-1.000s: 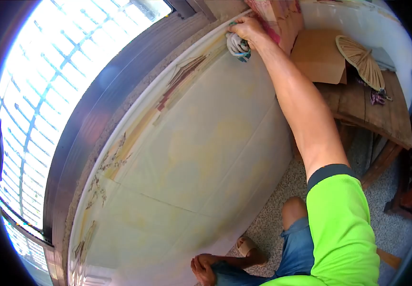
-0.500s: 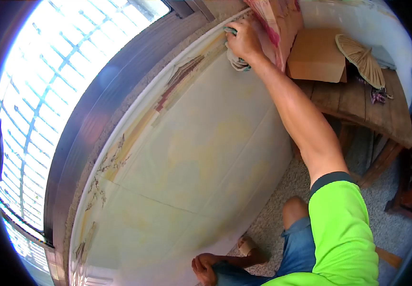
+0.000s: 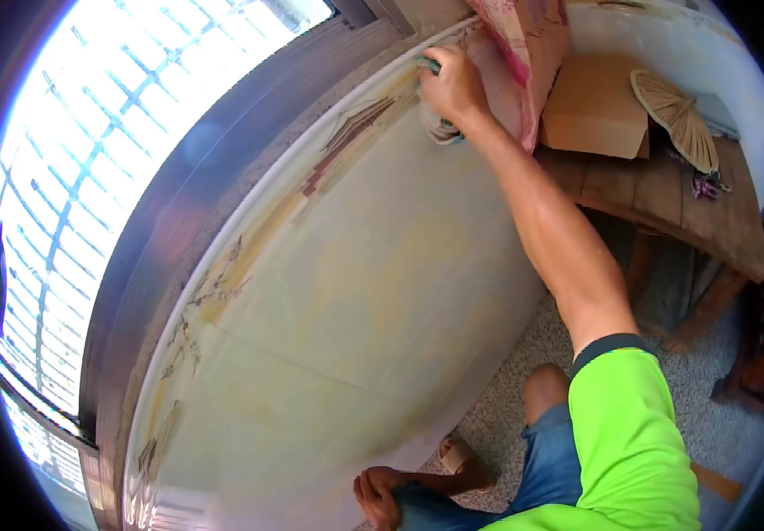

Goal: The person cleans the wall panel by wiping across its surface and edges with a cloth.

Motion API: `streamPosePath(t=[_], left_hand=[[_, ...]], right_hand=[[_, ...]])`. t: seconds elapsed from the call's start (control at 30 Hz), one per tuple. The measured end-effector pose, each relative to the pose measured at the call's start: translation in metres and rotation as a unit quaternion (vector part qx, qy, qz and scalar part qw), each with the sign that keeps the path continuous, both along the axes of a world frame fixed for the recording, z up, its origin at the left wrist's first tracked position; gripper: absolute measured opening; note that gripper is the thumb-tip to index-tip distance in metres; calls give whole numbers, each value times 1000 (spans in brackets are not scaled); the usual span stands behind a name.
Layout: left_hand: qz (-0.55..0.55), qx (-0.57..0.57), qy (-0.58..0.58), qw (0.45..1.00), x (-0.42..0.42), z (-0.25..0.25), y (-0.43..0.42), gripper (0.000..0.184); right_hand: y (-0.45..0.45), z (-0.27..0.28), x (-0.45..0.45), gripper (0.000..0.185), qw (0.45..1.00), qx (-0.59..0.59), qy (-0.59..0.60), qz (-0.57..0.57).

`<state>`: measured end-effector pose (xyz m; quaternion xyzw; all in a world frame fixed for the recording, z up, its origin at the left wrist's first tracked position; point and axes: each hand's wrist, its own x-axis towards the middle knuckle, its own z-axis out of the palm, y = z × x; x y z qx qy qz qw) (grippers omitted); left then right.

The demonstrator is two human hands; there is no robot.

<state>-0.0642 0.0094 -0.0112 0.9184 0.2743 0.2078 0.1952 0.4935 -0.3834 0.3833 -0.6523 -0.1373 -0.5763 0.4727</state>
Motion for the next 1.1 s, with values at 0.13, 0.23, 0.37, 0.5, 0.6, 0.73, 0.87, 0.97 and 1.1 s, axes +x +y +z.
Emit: streamPosePath(t=[0.13, 0.23, 0.37, 0.5, 0.6, 0.73, 0.87, 0.97, 1.1], left_hand=[[-4, 9, 0, 1000, 2, -2, 1, 60], [4, 9, 7, 1000, 3, 0, -2, 60], [-4, 15, 8, 1000, 1, -4, 2, 59], [1, 18, 9, 1000, -1, 0, -1, 59], [7, 12, 15, 1000, 1, 2, -2, 58], [8, 4, 11, 1000, 3, 1, -2, 58], [8, 6, 13, 1000, 3, 2, -3, 57], [10, 0, 12, 1000, 2, 0, -1, 57], [9, 7, 24, 1000, 2, -1, 0, 59]], right_hand=[[43, -3, -55, 29, 998, -11, -24, 49], [69, -4, -95, 28, 994, -42, -48, 89], [68, -6, -100, 25, 990, -42, -56, 120], [44, -4, -61, 26, 998, 8, -29, 51], [53, -1, -68, 27, 999, 4, -26, 30], [54, -6, -84, 28, 995, -58, -37, 71], [33, -3, -67, 29, 991, -78, -50, 97], [32, 0, -56, 24, 998, -14, -11, 65], [66, 0, -93, 25, 991, -62, -70, 95]])
